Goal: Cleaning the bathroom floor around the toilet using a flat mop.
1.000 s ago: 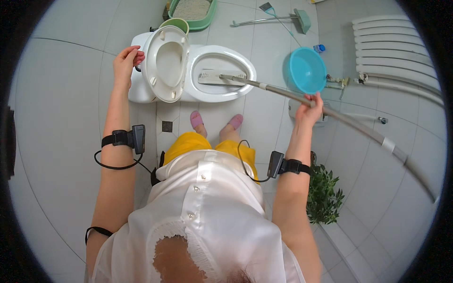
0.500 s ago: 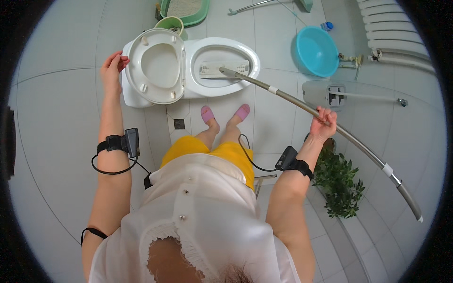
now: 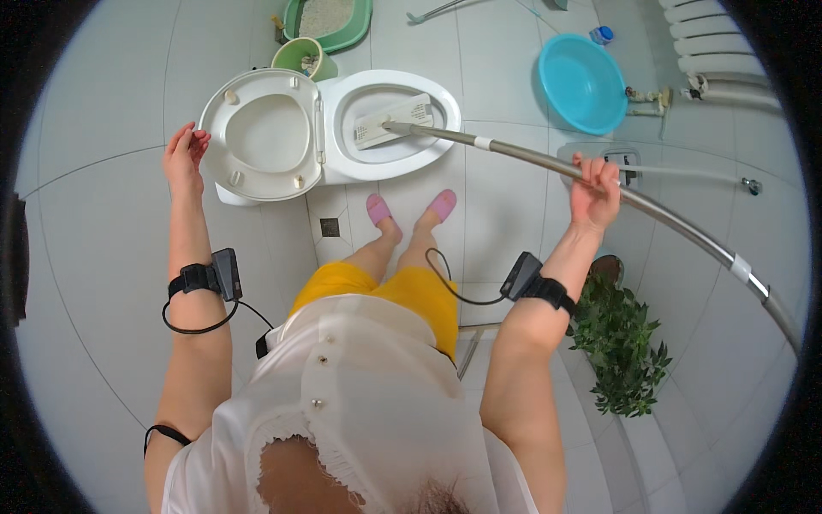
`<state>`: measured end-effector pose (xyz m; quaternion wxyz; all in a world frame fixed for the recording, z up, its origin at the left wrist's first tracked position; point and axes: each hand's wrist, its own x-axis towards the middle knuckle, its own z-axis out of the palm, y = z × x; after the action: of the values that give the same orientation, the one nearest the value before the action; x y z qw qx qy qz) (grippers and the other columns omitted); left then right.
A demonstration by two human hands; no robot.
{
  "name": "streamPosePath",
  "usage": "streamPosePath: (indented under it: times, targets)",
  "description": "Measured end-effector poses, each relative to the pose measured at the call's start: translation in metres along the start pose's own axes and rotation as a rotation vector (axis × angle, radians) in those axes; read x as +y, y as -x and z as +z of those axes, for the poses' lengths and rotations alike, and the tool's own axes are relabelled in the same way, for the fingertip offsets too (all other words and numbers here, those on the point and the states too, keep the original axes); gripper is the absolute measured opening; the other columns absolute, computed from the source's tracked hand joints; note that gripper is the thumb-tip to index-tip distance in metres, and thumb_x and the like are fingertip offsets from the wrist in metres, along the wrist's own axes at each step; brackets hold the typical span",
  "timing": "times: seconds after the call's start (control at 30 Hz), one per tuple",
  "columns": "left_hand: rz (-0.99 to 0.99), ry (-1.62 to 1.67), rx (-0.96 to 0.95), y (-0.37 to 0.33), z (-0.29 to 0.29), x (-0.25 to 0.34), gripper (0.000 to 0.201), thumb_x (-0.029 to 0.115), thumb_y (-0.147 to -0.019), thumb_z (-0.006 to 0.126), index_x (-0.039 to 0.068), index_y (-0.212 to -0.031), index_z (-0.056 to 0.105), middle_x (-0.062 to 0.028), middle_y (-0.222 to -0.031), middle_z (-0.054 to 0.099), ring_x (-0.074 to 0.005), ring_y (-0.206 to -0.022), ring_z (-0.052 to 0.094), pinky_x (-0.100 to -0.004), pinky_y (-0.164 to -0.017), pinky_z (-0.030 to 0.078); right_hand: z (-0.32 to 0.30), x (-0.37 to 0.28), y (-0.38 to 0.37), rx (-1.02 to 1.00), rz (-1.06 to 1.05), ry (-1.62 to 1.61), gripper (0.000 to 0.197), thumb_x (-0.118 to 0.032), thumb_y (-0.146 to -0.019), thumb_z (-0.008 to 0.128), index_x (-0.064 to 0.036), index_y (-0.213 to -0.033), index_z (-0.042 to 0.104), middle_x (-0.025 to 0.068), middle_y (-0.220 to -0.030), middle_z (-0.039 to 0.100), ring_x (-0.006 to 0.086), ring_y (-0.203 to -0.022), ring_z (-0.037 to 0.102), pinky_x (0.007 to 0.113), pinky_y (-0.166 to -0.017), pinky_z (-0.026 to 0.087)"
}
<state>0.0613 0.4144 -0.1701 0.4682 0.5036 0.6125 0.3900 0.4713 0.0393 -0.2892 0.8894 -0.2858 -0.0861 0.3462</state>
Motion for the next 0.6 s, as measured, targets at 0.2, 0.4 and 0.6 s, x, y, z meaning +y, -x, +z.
streamPosePath:
  times: [0.2, 0.4, 0.6]
  targets:
    - [0.012, 0.025, -0.052, 0.013, 0.026, 0.004, 0.017, 0.008, -0.080, 0.046, -0.001, -0.092, 0.055, -0.0095, -0.074, 0.058, -0.0168, -0.067, 0.058, -0.0233, -0.062, 0.046, -0.043, -0.013, -0.024, 0.178, 0.177, 0.136, 0.015, -0.004, -0.071, 0.052, -0.0083, -0.064, 0.039, 0.0027, -0.062, 0.038, 0.0193, -0.071, 0.044, 0.044, -0.093, 0.025]
    - [0.002, -0.049, -0.251, 0.038, 0.083, -0.001, 0.019, 0.010, -0.080, 0.048, -0.002, -0.093, 0.054, -0.0089, -0.077, 0.058, -0.0157, -0.071, 0.056, -0.0235, -0.067, 0.045, 0.016, -0.005, -0.047, 0.032, 0.251, 0.363, 0.012, -0.010, -0.072, 0.055, -0.0076, -0.068, 0.044, 0.0037, -0.066, 0.046, 0.0184, -0.076, 0.050, 0.037, -0.085, 0.036]
    - [0.187, -0.235, -0.813, 0.081, 0.173, 0.032, 0.024, 0.015, -0.079, 0.049, 0.000, -0.097, 0.054, -0.0076, -0.082, 0.058, -0.0136, -0.076, 0.056, -0.0239, -0.070, 0.043, 0.120, 0.006, -0.058, -0.037, 0.360, 0.896, 0.019, -0.024, -0.073, 0.056, -0.0055, -0.076, 0.053, 0.0054, -0.079, 0.060, 0.0131, -0.079, 0.055, 0.027, -0.072, 0.043]
